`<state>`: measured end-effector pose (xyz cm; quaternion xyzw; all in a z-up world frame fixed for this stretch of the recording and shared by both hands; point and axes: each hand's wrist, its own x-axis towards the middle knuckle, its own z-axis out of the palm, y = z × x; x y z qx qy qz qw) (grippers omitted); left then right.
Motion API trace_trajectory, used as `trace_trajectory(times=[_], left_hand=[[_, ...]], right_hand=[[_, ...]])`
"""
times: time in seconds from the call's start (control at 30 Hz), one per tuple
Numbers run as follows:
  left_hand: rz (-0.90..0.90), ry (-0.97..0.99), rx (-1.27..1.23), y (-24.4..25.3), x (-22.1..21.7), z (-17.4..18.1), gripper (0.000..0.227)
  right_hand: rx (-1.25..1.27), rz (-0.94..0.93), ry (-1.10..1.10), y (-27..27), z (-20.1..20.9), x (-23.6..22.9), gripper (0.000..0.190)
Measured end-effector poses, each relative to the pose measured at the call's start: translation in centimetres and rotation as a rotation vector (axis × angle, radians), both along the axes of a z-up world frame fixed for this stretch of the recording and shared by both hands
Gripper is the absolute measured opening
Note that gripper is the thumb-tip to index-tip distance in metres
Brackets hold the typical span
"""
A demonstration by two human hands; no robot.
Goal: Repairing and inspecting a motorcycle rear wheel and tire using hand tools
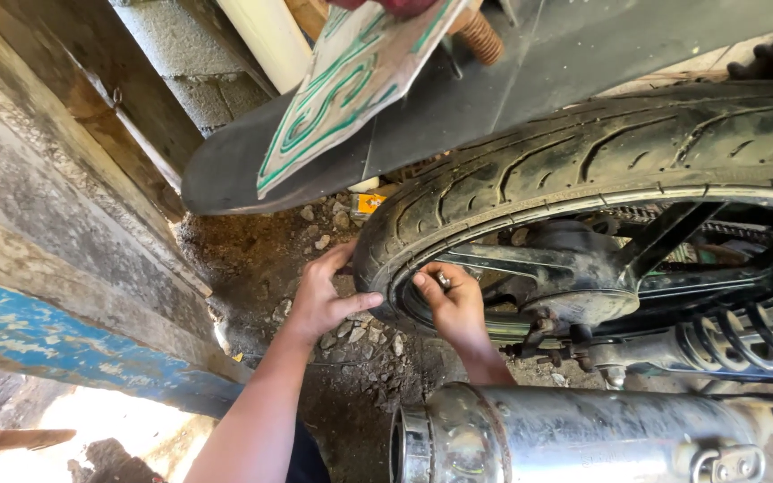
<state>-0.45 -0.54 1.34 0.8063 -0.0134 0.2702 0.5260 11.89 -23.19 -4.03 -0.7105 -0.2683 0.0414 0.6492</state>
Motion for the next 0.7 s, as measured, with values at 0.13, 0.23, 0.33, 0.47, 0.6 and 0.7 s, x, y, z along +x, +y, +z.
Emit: trace_trajectory(times=[0.13, 0.23, 0.33, 0.47, 0.6, 0.7], left_hand=[[-0.006, 0.007, -0.018, 0.0, 0.1, -0.4, 0.097], [-0.016, 0.002, 0.013, -0.5, -0.1, 0.6, 0.091], [-0.014, 0.008, 0.012, -0.4, -0.2, 0.6, 0.089], [-0.012, 0.018, -0.009, -0.4, -0.2, 0.5, 0.092], [-0.008, 0.013, -0.020, -0.4, -0.1, 0.4, 0.095], [-0.007, 0.018, -0.034, -0.2, -0.1, 0.1, 0.098]], right_hand=[[-0.038, -0.017, -0.114, 0.2, 1.1, -0.4, 0.018], [0.097, 0.022, 0.056, 0.4, -1.4, -0.6, 0.027], [0.122, 0.061, 0.031, 0.3, -0.3, -0.7, 0.006], [0.022, 0.041, -0.081, -0.1, -0.8, 0.1, 0.006], [-0.038, 0.043, -0.169, -0.1, -0.5, 0.6, 0.009], [-0.075, 0.054, -0.199, -0.1, -0.9, 0.8, 0.013]])
